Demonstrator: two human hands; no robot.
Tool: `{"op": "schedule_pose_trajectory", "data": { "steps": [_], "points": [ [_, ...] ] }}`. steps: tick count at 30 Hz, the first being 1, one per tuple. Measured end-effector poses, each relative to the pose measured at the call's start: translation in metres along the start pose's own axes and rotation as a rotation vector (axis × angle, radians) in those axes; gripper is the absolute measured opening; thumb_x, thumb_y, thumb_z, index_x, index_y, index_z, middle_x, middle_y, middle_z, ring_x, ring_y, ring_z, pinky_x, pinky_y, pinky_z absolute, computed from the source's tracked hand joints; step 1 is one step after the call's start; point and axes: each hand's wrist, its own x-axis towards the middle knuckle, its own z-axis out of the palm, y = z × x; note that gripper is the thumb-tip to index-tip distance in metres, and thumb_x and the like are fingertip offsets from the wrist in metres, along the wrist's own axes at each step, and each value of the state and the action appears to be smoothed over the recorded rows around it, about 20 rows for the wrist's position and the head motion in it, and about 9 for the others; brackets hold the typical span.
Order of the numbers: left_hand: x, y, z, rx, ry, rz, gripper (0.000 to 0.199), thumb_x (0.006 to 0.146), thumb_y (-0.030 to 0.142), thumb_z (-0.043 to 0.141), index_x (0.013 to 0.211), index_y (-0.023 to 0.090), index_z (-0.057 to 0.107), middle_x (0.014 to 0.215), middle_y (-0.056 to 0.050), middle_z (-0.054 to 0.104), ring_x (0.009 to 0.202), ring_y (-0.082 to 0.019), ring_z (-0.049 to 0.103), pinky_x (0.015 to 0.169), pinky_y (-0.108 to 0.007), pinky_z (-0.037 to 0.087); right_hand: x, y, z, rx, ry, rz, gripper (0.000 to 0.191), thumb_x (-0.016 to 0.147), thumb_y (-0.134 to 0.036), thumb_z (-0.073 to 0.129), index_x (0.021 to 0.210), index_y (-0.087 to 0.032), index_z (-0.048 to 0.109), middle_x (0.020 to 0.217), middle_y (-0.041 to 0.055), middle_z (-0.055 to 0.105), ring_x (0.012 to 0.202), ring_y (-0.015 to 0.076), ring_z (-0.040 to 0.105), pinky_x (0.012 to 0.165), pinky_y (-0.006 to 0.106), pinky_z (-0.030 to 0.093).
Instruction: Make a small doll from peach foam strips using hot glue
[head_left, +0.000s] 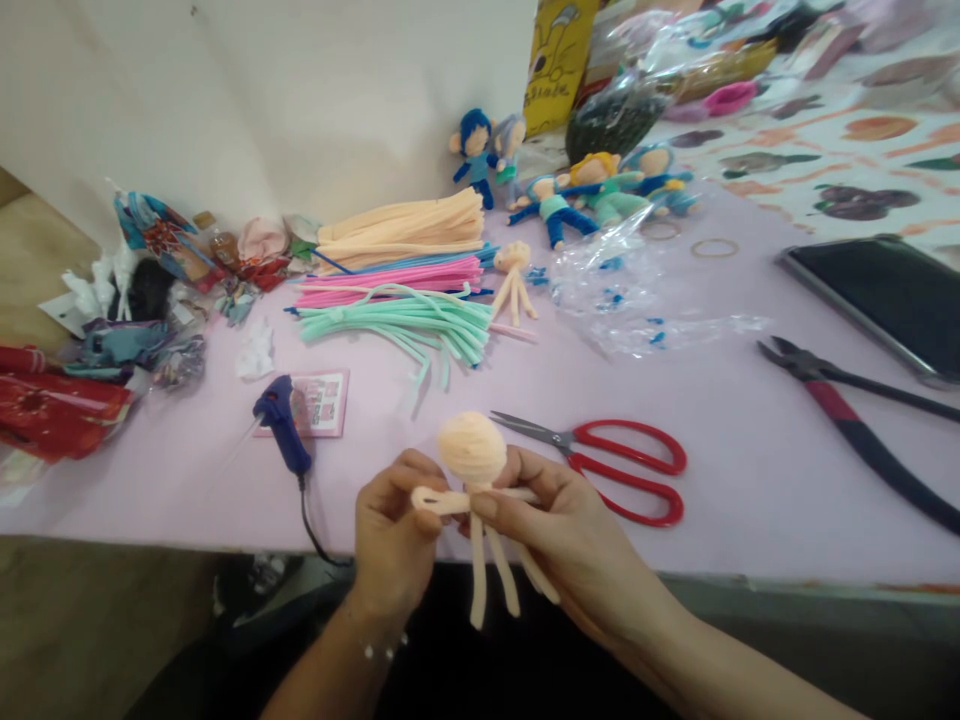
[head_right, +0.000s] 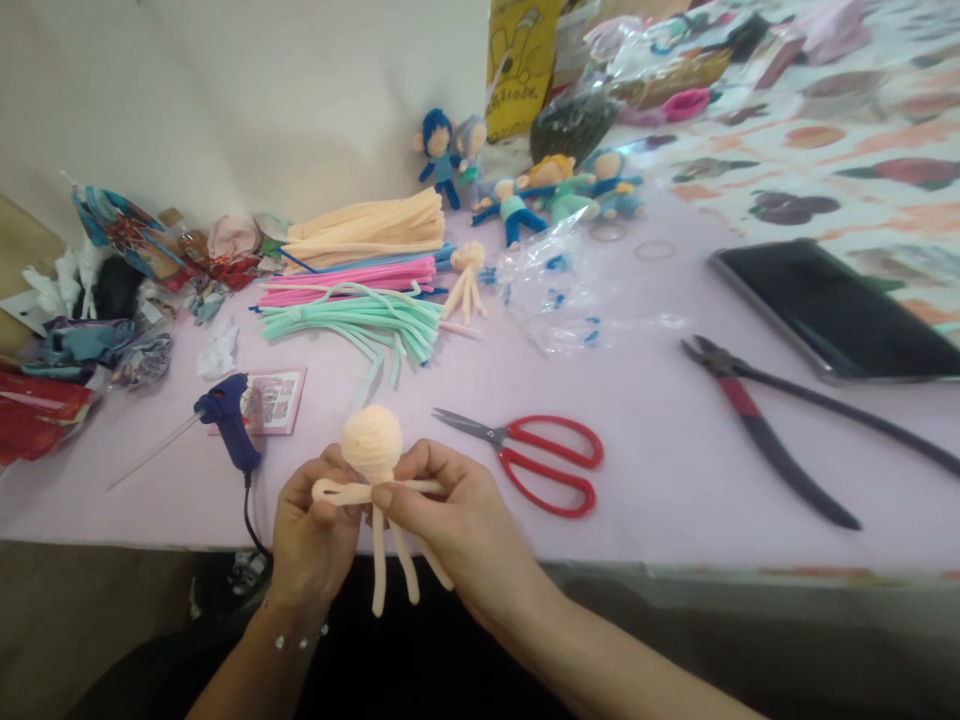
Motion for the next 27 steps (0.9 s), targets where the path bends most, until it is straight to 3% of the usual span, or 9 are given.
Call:
{"op": "schedule_pose_trajectory", "data": {
  "steps": [5, 19, 23, 27],
  "points": [
    [-0.001, 0.000, -0.001, 0.015, 0.017, 0.047, 0.019, 0.067, 0.039, 0.081, 0.069, 0.022, 0.073, 0.064, 0.003, 0.053, 0.054, -0.009, 0.056, 0.050, -0.021, 0.049, 0.001, 0.002, -0.002, -0.056, 0.026, 0.010, 0.030, 0.054, -0.029, 0.081, 0.063, -0.018, 0.054, 0.056, -0.0045, 0.058, 0.052, 0.0071, 0.048, 0.051, 0.020, 0.035],
    [-0.001, -0.009, 0.008, 0.026, 0.239, 0.136, 0.028, 0.065, 0.038, 0.082, 0.057, 0.020, 0.063, 0.060, 0.004, 0.050, 0.053, -0.007, 0.051, 0.051, -0.018, 0.045, -0.003, 0.001, 0.006, -0.013, 0.065, -0.041, 0.033, 0.053, -0.029, 0.082, 0.060, -0.020, 0.051, 0.056, -0.0050, 0.057, 0.051, 0.0074, 0.048, 0.051, 0.020, 0.037],
    [-0.004, -0.013, 0.007, -0.012, 0.224, 0.121, 0.022, 0.067, 0.039, 0.081, 0.060, 0.022, 0.067, 0.061, 0.004, 0.050, 0.054, -0.008, 0.052, 0.053, -0.020, 0.047, -0.001, 0.001, 0.005, -0.044, 0.077, -0.049, 0.035, 0.053, -0.031, 0.082, 0.060, -0.020, 0.050, 0.055, -0.0049, 0.056, 0.049, 0.0069, 0.045, 0.048, 0.019, 0.033],
    [-0.008, -0.015, 0.002, 0.051, 0.137, 0.094, 0.025, 0.062, 0.044, 0.082, 0.076, 0.025, 0.074, 0.072, 0.002, 0.057, 0.059, -0.010, 0.056, 0.053, -0.021, 0.048, -0.001, 0.000, 0.004, -0.051, 0.088, -0.077, 0.036, 0.053, -0.030, 0.083, 0.060, -0.020, 0.049, 0.055, -0.0050, 0.056, 0.051, 0.0076, 0.048, 0.049, 0.020, 0.035]
  ]
}}
